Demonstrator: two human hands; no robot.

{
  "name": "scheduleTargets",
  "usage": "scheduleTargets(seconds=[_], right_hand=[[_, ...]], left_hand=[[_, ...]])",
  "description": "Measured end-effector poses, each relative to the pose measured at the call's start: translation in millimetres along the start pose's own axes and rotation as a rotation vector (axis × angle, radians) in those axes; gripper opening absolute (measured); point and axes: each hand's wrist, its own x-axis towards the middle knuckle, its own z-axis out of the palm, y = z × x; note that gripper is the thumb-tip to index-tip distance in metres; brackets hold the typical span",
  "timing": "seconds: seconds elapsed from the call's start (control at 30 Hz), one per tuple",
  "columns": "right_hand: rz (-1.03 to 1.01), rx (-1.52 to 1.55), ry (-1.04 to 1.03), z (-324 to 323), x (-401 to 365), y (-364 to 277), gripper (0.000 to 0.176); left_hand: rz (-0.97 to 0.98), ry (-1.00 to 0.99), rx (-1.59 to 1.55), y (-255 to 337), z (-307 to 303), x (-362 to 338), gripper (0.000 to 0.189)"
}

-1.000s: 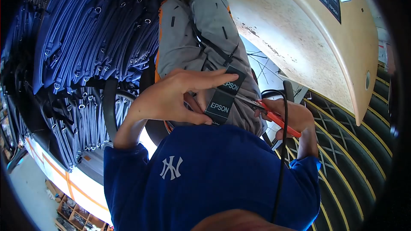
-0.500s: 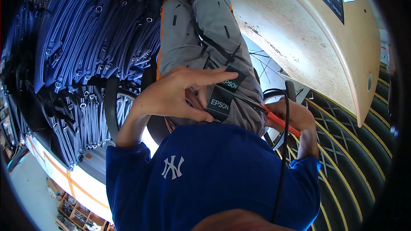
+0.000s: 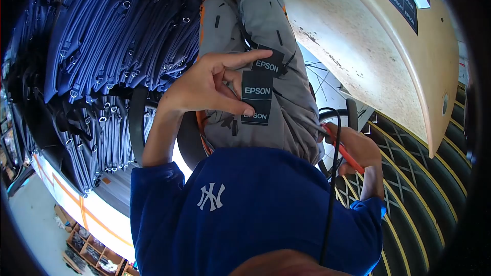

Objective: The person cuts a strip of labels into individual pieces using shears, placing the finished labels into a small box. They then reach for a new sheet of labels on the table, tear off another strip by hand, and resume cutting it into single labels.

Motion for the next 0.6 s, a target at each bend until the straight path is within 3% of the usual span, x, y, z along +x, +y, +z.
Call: scheduleTargets(seconds=[0.07, 0.1, 0.23, 0.6], right_hand=[[-0.063, 0.002, 0.027, -0.4, -1.9, 0.1, 0.091], [0.120, -0.113, 0.018, 3.6, -5.3, 4.6, 0.108], [-0.021, -0.103, 0.015, 1.7, 0.1, -0.3, 0.103], [0.162, -0.180, -0.049, -5.4, 13.2, -23.1, 0.092]], left_hand=[[0.056, 0.041, -0.060, -5.2, 2.4, 3.3, 0.087], [0.056, 0.039, -0.060, -5.5, 3.6, 4.0, 0.087], [0.031, 0.014, -0.060, -3.6, 9.1, 5.4, 0.086], [0.031, -0.083, -0.045, -11.9, 16.7, 10.5, 0.082]])
